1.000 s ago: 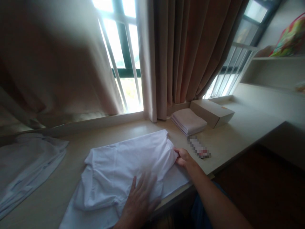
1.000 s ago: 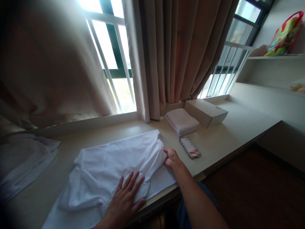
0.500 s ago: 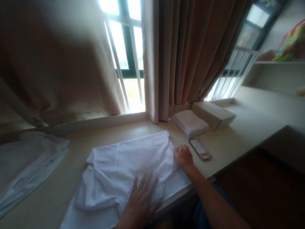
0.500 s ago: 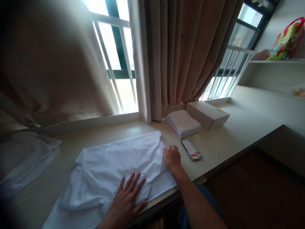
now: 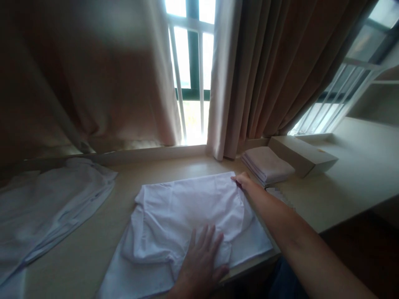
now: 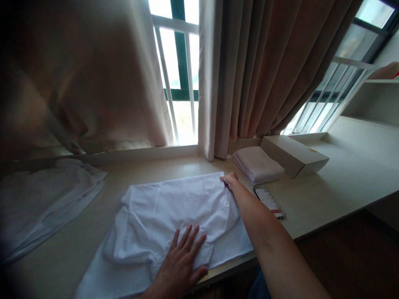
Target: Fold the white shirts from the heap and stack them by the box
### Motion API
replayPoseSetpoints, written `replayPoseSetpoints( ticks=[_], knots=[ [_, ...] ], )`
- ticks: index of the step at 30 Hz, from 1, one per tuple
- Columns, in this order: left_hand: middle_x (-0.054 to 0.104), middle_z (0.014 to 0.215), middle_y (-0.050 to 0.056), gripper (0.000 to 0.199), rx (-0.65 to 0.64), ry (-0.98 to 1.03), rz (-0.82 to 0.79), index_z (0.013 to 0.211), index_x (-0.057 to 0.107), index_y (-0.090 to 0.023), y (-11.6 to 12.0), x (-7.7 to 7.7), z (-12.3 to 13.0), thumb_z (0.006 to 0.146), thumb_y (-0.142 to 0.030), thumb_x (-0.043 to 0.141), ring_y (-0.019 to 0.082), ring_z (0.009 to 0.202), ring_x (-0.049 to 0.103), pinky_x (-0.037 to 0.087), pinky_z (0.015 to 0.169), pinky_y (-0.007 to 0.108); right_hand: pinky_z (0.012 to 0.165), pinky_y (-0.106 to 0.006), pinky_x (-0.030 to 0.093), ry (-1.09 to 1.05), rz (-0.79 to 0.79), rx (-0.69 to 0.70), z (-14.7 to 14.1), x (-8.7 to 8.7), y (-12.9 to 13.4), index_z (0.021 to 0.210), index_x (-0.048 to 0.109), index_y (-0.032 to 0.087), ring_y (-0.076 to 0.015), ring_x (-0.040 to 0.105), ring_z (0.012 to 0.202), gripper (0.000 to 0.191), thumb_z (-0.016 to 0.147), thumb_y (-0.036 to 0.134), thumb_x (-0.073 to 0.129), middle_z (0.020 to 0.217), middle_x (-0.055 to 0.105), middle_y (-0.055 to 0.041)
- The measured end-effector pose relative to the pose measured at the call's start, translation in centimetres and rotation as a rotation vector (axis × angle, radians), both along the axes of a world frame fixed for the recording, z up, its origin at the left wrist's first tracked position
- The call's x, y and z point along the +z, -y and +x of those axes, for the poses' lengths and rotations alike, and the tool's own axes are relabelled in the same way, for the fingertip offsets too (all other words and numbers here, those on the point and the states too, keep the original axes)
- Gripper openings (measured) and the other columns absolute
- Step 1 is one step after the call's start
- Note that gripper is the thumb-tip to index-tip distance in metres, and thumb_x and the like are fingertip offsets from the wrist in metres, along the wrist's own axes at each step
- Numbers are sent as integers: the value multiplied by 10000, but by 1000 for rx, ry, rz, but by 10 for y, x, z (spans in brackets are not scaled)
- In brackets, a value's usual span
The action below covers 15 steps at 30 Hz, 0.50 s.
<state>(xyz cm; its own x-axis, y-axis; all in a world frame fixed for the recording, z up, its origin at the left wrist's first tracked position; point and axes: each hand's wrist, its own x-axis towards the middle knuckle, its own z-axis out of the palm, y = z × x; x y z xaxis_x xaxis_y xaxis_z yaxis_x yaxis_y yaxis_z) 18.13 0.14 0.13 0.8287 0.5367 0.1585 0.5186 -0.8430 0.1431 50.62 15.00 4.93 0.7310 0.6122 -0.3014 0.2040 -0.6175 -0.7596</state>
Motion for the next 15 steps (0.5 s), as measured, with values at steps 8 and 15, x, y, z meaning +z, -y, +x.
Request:
replayPoseSetpoints(
  ticks=[8, 15],
  knots=[
    [186, 1574, 58, 804, -6, 18, -56, 1501, 175, -335, -1, 7, -1, 821, -700, 403, 340, 1435, 161, 189, 1125, 611, 671, -283, 510, -363, 10, 74, 1, 17, -5, 734, 598, 123, -145, 640, 625, 157, 863, 204, 562, 695, 679, -71],
    [190, 1576, 44, 803, 1, 14, -36, 1499, 182, -340, 0, 3, -2, 818, -702, 406, 326, 1437, 166, 190, 1132, 587, 687, -340, 524, -353, 107, 154, -1, 13, -1, 759, 610, 119, -208, 672, 733, 119, 844, 185, 562, 753, 692, -89]
  ],
)
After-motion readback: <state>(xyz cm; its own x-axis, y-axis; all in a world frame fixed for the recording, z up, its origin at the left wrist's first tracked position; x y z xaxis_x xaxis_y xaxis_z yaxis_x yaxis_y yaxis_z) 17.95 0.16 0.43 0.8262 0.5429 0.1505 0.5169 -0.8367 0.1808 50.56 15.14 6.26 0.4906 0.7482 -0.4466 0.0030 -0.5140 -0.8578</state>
